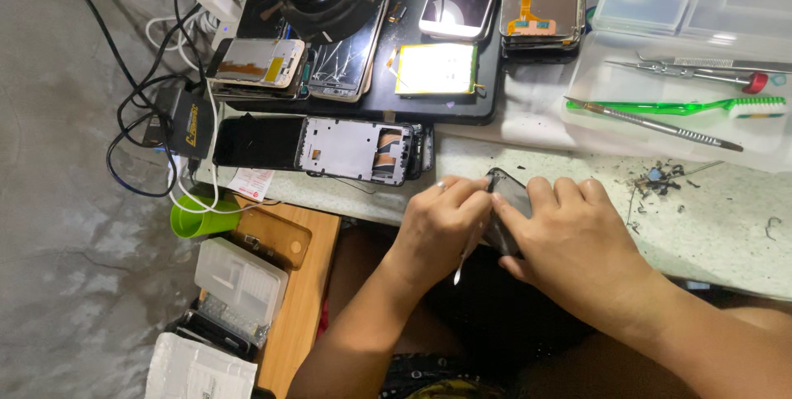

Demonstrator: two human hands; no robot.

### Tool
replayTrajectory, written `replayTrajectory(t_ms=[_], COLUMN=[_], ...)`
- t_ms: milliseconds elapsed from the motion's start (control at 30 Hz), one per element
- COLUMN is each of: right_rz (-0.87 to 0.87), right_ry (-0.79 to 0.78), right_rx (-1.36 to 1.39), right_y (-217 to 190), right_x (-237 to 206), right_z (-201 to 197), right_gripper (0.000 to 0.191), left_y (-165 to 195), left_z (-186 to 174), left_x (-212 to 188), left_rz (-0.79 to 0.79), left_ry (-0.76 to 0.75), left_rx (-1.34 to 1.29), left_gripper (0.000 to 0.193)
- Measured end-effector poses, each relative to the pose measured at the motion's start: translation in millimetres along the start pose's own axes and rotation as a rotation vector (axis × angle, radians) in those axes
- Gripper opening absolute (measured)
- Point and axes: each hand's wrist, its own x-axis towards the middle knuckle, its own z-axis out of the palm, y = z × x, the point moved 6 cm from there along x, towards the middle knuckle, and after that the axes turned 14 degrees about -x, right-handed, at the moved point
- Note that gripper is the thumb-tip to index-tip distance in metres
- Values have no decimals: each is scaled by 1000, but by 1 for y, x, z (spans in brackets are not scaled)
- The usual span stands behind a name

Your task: The person uses a metal prying tool to carefully remove a thin metal shielding plate from the interior of a disassembled smartphone. They work around the edges of the plate to detach it from the phone's frame.

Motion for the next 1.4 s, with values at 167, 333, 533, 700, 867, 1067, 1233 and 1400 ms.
replayTrajectory(t_ms=[167,333,533,700,867,1067,1233,1400], right_rz=[-21,-37,10,-33,-7,-7,-21,2], right_ry=[74,-13,36,98,7,95,22,105], right_rx=[25,-23,1,24,-12,-3,-20,-16], right_y=[2,2,4,8,8,9,9,11], right_x=[1,-1,-3,-4,-7,-5,-6,-6], right_z=[-2,6,12,13,16,10,15,11], right_gripper=[77,76,74,74,71,75,71,74], left_y=[7,-5,1,0,-9,-4,-12,-13], left_z=[-8,2,-12,-7,3,-5,2,-10], left_x=[-11,4,-7,-1,5,-4,3,-8], left_rz=[-24,2,-24,14,13,32,44,27], left_ry=[-33,8,-35,-22,-17,-25,-36,96], left_rx=[36,-39,-52,-27,-37,-26,-28,-192], left_gripper=[14,13,15,16,15,19,16,16])
